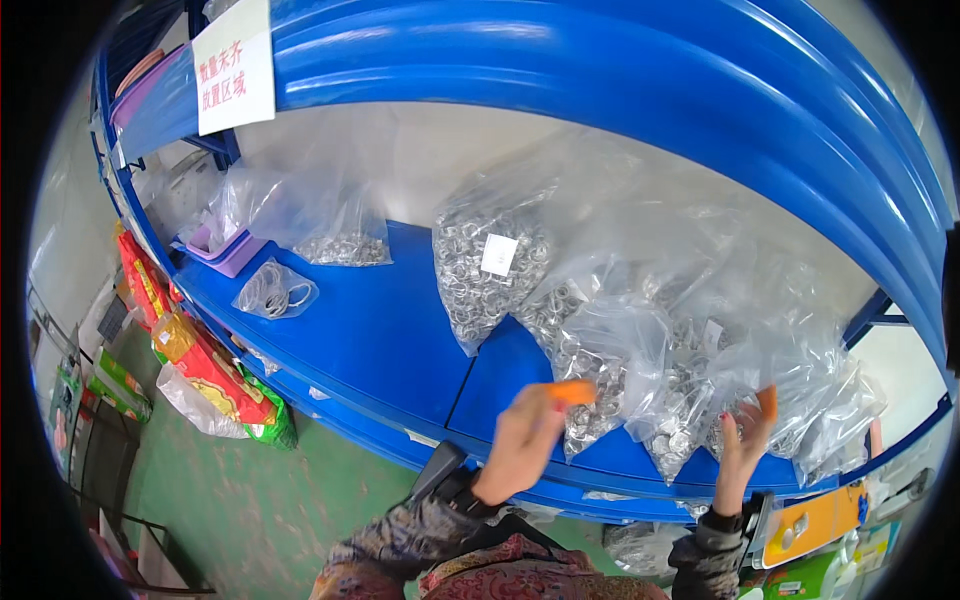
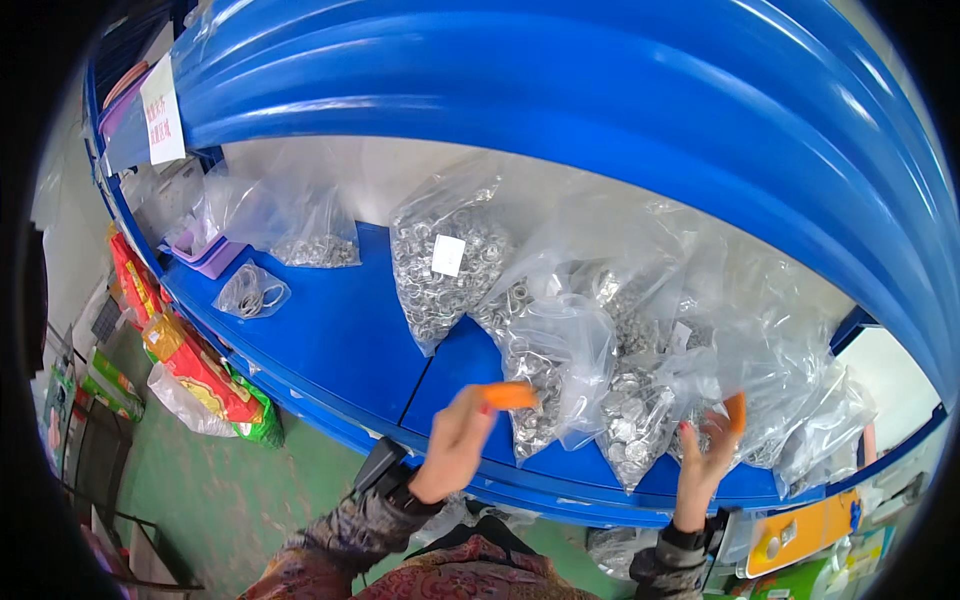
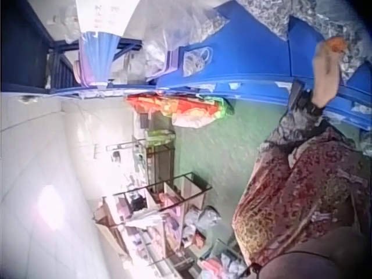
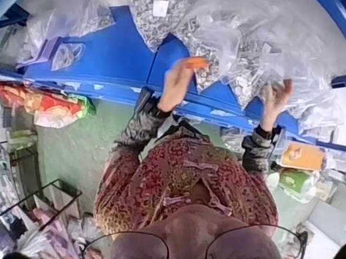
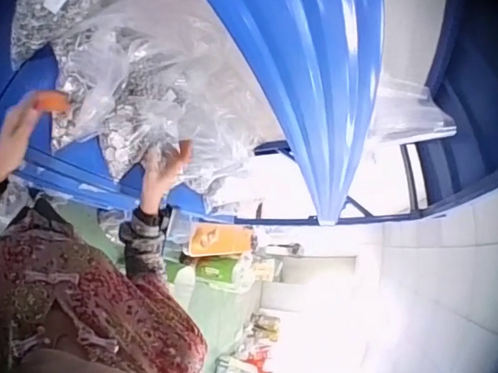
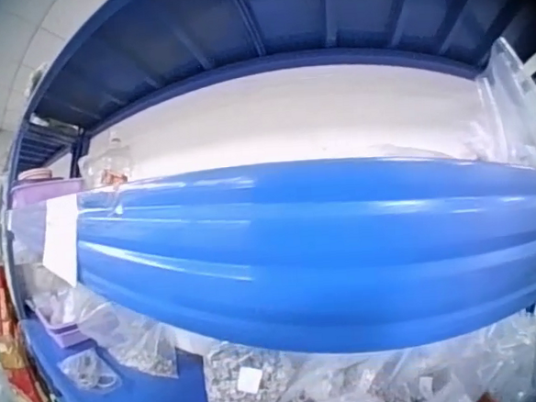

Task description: Organize and bag various metal hardware components into plastic bags from shelves and tables.

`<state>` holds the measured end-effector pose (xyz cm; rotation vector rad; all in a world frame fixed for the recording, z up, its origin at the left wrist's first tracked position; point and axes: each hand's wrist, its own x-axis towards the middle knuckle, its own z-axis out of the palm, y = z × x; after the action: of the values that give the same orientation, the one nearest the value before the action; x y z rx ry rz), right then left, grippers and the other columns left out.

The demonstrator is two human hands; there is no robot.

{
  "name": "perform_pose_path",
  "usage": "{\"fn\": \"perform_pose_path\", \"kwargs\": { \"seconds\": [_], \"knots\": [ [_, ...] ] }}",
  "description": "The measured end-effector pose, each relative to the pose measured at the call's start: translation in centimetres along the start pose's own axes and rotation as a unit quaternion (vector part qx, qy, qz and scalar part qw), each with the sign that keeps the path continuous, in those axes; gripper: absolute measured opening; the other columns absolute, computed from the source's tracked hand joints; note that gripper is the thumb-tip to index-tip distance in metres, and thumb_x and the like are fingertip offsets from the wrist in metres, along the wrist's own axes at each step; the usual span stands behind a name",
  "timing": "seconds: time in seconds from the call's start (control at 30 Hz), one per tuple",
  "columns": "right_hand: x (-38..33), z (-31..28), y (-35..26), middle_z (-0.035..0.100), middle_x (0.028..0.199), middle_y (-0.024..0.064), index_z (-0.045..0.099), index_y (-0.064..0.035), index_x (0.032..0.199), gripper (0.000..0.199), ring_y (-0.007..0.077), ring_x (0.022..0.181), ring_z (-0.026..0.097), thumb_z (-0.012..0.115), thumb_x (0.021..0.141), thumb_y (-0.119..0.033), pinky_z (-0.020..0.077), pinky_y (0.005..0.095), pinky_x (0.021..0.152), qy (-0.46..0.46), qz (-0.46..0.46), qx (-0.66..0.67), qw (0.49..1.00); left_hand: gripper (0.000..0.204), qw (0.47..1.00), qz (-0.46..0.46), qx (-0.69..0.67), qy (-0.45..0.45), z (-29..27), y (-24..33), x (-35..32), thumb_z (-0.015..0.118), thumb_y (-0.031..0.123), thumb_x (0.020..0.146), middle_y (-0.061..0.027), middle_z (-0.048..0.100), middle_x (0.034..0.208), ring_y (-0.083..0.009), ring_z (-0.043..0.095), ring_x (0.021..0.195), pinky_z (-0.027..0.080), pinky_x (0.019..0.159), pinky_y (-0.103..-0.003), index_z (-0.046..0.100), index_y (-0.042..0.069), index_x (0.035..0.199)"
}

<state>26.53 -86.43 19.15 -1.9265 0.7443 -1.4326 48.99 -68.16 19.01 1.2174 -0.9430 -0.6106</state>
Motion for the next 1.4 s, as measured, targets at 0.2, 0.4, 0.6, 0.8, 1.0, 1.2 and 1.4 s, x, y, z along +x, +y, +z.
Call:
{"fn": "perform_pose_path", "kwargs": {
  "seconds": [0.2, 0.4, 0.6, 0.8, 1.0, 1.2, 1.4],
  "knots": [
    [-5.3, 2.2, -2.1, 0.043, 0.117, 0.0084, 0.037, -0.0032, 0.127, 0.068, 0.0140, 0.078, 0.043, 0.068, 0.067, 0.000, 0.0381, 0.0254, 0.072, -0.071, 0.019, -0.161, 0.984, 0.090, 0.972, 0.051, 0.227, 0.031, 2.5, -3.8, 2.1, 0.071, 0.014, 0.069, -0.0259, 0.025, 0.134, -0.0383, 0.028, 0.125, 0.026, 0.103, -0.039, 0.014, 0.000, 0.137],
    [-5.8, 3.9, 0.4, 0.038, 0.113, 0.0198, 0.035, -0.0013, 0.129, 0.079, 0.0360, 0.104, 0.041, 0.075, 0.061, -0.001, 0.0337, 0.0375, 0.090, -0.043, -0.050, -0.256, 0.964, 0.097, 0.921, 0.198, 0.320, -0.103, 2.6, -4.4, 7.6, 0.072, 0.016, 0.067, -0.0250, 0.013, 0.141, -0.0368, 0.015, 0.131, 0.019, 0.106, -0.038, 0.008, 0.001, 0.139],
    [-6.3, 4.5, -0.9, 0.038, 0.116, 0.0184, 0.033, -0.0037, 0.131, 0.082, 0.0301, 0.096, 0.043, 0.075, 0.061, -0.002, 0.0378, 0.0341, 0.081, -0.036, 0.000, -0.212, 0.977, 0.098, 0.950, 0.137, 0.267, -0.082, 1.0, -5.9, 5.9, 0.071, 0.021, 0.071, -0.0265, 0.014, 0.140, -0.0370, 0.014, 0.131, 0.021, 0.106, -0.035, 0.001, -0.002, 0.137],
    [-10.5, 3.5, 0.0, 0.045, 0.108, 0.0171, 0.025, -0.0049, 0.137, 0.089, 0.0292, 0.087, 0.047, 0.072, 0.061, 0.002, 0.0400, 0.0334, 0.076, -0.032, 0.021, -0.313, 0.949, 0.085, 0.923, 0.124, 0.360, -0.050, 2.2, -7.8, 2.4, 0.065, 0.011, 0.074, -0.0377, 0.040, 0.117, -0.0445, 0.048, 0.104, 0.043, 0.087, -0.039, 0.008, -0.015, 0.131],
    [-8.8, 4.7, 2.4, 0.046, 0.103, 0.0193, 0.027, -0.0064, 0.136, 0.086, 0.0367, 0.092, 0.047, 0.070, 0.062, 0.003, 0.0389, 0.0360, 0.079, 0.026, -0.026, -0.370, 0.928, 0.073, 0.921, 0.153, 0.353, 0.052, 4.2, -9.3, 4.4, 0.055, 0.000, 0.073, -0.0338, 0.042, 0.115, -0.0420, 0.053, 0.090, 0.047, 0.072, -0.040, 0.012, -0.015, 0.131],
    [-12.3, 4.5, -1.6, 0.048, 0.105, 0.0179, 0.039, -0.0014, 0.127, 0.072, 0.0350, 0.093, 0.047, 0.073, 0.065, -0.008, 0.0386, 0.0400, 0.081, 0.054, -0.041, -0.388, 0.919, 0.085, 0.939, 0.126, 0.317, -0.046, -0.6, -7.0, 0.8, 0.067, 0.019, 0.075, -0.0298, 0.040, 0.123, -0.0408, 0.044, 0.110, 0.040, 0.089, -0.038, 0.012, -0.011, 0.133],
    [-28.1, -1.2, -7.6, 0.052, 0.100, 0.0149, 0.046, -0.0051, 0.122, 0.066, 0.0301, 0.089, 0.053, 0.070, 0.061, 0.000, 0.0430, 0.0354, 0.075, -0.020, 0.063, -0.371, 0.926, 0.061, 0.983, 0.085, 0.091, -0.136, -6.5, -4.4, -10.1, 0.061, 0.017, 0.082, -0.0206, 0.043, 0.126, -0.0301, 0.051, 0.107, 0.042, 0.087, -0.035, 0.030, -0.001, 0.130]
  ]
}}
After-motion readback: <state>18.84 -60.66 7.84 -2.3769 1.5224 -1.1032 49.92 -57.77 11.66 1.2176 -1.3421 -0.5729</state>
